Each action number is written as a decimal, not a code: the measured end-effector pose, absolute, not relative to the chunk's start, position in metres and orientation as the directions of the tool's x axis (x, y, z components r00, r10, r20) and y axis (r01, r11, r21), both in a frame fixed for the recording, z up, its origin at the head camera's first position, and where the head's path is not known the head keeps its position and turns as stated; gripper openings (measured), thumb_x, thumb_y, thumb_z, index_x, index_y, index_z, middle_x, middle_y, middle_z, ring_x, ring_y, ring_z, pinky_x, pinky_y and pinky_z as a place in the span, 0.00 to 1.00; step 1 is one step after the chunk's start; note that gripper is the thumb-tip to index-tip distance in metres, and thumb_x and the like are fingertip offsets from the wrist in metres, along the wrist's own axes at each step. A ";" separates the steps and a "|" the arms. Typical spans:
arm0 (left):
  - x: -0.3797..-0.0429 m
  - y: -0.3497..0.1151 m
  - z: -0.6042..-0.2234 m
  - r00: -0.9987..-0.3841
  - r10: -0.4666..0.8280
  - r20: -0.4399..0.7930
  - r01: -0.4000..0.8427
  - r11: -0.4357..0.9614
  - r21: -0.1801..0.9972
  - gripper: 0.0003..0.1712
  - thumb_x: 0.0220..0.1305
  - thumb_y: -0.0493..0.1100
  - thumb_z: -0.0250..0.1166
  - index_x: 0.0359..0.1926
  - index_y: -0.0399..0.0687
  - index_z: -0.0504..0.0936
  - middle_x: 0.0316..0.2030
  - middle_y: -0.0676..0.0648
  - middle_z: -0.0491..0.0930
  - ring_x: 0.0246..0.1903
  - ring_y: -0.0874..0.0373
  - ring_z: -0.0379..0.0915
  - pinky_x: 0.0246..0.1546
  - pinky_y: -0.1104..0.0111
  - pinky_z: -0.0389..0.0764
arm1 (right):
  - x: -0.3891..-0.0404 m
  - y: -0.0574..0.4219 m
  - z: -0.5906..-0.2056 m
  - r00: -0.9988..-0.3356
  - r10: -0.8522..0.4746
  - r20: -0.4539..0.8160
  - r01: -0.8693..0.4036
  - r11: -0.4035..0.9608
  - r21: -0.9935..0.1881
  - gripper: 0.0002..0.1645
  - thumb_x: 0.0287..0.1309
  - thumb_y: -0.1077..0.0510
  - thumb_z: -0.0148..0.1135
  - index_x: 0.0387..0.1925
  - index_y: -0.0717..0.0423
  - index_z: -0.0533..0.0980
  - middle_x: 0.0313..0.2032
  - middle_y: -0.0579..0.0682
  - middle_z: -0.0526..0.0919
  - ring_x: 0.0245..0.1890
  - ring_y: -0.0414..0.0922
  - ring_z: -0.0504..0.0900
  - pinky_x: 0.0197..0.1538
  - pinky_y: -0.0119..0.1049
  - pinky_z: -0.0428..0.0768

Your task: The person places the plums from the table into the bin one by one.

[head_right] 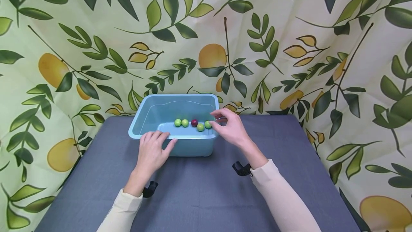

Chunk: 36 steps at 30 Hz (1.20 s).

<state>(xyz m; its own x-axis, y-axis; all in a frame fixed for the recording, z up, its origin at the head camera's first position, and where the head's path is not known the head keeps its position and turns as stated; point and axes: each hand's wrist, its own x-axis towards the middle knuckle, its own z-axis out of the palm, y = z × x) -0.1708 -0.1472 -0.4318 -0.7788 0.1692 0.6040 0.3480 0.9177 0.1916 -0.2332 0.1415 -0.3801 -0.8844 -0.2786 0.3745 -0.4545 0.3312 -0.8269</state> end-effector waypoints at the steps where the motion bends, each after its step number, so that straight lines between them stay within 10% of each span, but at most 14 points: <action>1: -0.172 -0.148 -0.432 -0.780 0.170 0.602 0.348 0.918 0.192 0.19 0.67 0.54 0.68 0.47 0.44 0.88 0.41 0.42 0.84 0.44 0.43 0.74 0.54 0.48 0.70 | -0.233 0.143 -0.381 -0.885 -0.277 0.374 -0.453 0.329 -0.829 0.17 0.60 0.62 0.71 0.51 0.61 0.81 0.48 0.57 0.83 0.46 0.52 0.85 0.58 0.49 0.80; 36: -0.193 -0.156 -0.432 -0.794 0.141 0.591 0.306 0.933 0.188 0.25 0.70 0.54 0.64 0.57 0.41 0.83 0.52 0.37 0.80 0.55 0.39 0.70 0.61 0.46 0.67 | -0.196 0.184 -0.414 -0.855 -0.282 0.435 -0.480 0.748 -0.458 0.21 0.62 0.54 0.67 0.54 0.61 0.81 0.53 0.58 0.81 0.57 0.58 0.75 0.56 0.59 0.74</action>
<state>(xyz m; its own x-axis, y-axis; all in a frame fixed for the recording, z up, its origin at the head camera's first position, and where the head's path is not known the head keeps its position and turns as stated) -0.1928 -0.1560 -0.4318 -0.7944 0.1413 0.5908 0.3061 0.9332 0.1884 -0.1957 0.1844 -0.4140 -0.8549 -0.2819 0.4355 -0.4801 0.7480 -0.4583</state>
